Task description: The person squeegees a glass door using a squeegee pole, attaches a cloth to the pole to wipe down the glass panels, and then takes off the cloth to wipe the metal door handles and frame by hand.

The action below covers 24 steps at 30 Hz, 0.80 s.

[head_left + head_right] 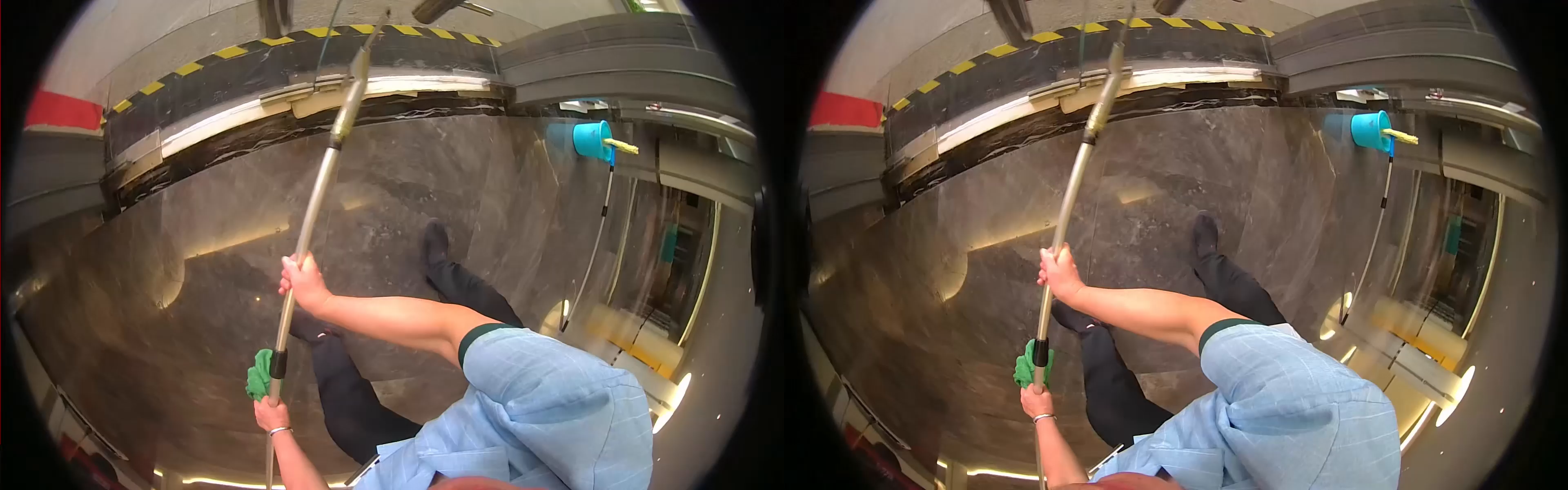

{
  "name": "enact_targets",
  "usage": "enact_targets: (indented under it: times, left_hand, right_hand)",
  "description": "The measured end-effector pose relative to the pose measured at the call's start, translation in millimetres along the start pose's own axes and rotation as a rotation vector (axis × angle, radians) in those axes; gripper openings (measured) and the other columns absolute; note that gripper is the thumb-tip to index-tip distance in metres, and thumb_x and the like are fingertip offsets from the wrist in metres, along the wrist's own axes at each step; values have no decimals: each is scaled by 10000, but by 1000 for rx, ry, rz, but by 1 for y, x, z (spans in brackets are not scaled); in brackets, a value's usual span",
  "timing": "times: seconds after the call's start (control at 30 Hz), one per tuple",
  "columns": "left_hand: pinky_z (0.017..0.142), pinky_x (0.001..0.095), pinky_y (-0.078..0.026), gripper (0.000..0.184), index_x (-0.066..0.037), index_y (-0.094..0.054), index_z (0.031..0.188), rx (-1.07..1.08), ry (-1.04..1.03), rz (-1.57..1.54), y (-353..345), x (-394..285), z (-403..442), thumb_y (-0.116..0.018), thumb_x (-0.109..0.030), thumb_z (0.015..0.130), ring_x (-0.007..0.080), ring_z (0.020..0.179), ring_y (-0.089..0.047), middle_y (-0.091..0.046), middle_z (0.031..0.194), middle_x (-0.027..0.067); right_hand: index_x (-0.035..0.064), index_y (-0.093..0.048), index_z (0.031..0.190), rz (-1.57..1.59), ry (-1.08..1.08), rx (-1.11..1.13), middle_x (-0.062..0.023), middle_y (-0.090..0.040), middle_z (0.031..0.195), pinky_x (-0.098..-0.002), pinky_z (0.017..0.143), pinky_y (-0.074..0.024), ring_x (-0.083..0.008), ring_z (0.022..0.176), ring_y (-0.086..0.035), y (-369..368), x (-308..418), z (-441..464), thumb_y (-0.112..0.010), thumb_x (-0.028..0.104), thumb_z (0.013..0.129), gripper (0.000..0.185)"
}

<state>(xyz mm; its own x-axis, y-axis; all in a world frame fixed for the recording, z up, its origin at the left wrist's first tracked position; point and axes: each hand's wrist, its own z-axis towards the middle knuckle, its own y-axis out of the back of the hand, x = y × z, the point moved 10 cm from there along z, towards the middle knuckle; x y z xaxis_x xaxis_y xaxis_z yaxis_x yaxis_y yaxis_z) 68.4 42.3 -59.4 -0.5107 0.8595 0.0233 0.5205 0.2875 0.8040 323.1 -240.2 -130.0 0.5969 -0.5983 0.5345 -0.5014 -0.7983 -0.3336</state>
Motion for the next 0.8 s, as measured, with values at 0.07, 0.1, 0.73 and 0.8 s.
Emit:
enact_targets:
  times: [0.07,0.1,0.73,0.8]
  left_hand:
    - [669,502,-482,122,-82,-631,744,-38,-75,35,13,-16,13,-666,-171,668,387,776,-592,-583,891,164]
    - [665,501,-483,117,-85,-626,737,-48,-80,67,29,-48,-5,-664,-171,669,386,768,-593,-581,885,158]
    - [629,459,-526,162,-134,-634,788,9,-531,77,-22,-533,21,-645,-295,776,350,724,-648,-586,917,123]
    - [634,458,-527,175,-130,-636,801,8,-545,82,-25,-554,27,-647,-304,780,350,724,-649,-583,926,128]
  right_hand:
    - [73,-357,977,15,11,-69,-46,-456,688,-328,457,-488,-134,490,-481,20,3,4,-543,206,938,232]
    - [61,-377,948,44,14,-110,-42,-456,669,-326,452,-486,-131,485,-476,47,30,-4,-534,190,937,205]
    - [95,-397,748,238,315,-254,13,-380,620,-347,496,-443,-110,479,-393,387,396,126,-488,184,952,240]
    - [95,-394,759,256,294,-267,13,-385,629,-353,518,-447,-112,491,-398,402,406,138,-477,182,958,232]
